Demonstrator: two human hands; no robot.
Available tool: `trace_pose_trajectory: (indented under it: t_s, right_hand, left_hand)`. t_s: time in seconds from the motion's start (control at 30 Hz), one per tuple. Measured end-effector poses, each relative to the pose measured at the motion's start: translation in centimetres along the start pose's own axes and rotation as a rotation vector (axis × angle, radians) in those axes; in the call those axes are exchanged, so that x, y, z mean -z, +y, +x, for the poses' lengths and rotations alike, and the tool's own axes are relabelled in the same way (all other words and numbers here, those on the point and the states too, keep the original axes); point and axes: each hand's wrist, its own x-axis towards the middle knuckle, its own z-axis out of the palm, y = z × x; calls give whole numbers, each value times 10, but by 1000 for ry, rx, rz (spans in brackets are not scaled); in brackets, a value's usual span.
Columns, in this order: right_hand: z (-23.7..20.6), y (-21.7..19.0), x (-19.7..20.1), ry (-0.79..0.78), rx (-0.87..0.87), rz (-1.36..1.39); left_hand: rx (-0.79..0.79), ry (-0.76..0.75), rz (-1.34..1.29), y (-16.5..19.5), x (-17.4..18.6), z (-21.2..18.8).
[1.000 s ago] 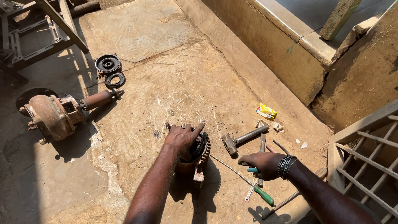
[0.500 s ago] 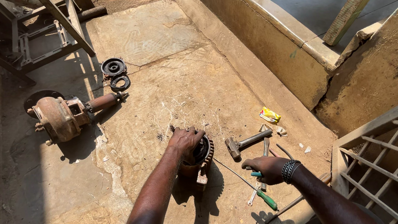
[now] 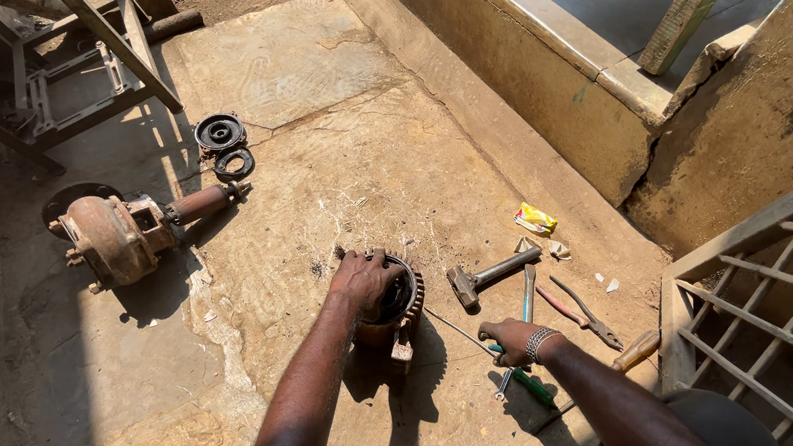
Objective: The person sits on the ground and strips burnt copper windings out of an electric motor stator. They hold the stator steady while levering and prying the old windings with a flat chisel-like bar, hammering it loose, pulling winding coils out by hand, and using a screwdriver and pliers to work the remaining material free.
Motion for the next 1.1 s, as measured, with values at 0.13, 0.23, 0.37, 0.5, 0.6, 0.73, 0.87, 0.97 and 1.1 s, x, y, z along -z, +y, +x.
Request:
trace_pose_trajectory:
  t_s: [0.13, 0.23, 0.37, 0.5, 0.6, 0.73, 0.87, 0.97, 1.1]
  right_hand:
    - [9, 17, -23, -15, -77, -219]
    - [11, 26, -29, -37, -158, -302]
    - [13, 28, -33, 99, -169, -311]
    - [17, 23, -26, 426, -132, -389]
    - [20, 18, -15, 621, -120, -341]
    - [20, 13, -9, 550, -223, -208]
    - [14, 8, -25, 95, -269, -246]
    - [8, 6, -45, -4, -238, -277]
    - [1, 4, -62, 28, -221, -350]
  left_hand:
    - [43, 31, 13, 4, 5, -6]
    - [41, 54, 3, 1, 7, -16]
    - [17, 113, 48, -3, 3, -31]
    - [36, 165, 23, -2, 2, -37]
    - [22, 216, 14, -3, 6, -38]
    - [46, 148, -27, 3, 13, -43]
    - [47, 94, -7, 8, 19, -40]
    - [81, 115, -41, 13, 13, -33]
    - [95, 10, 18, 18, 1, -22]
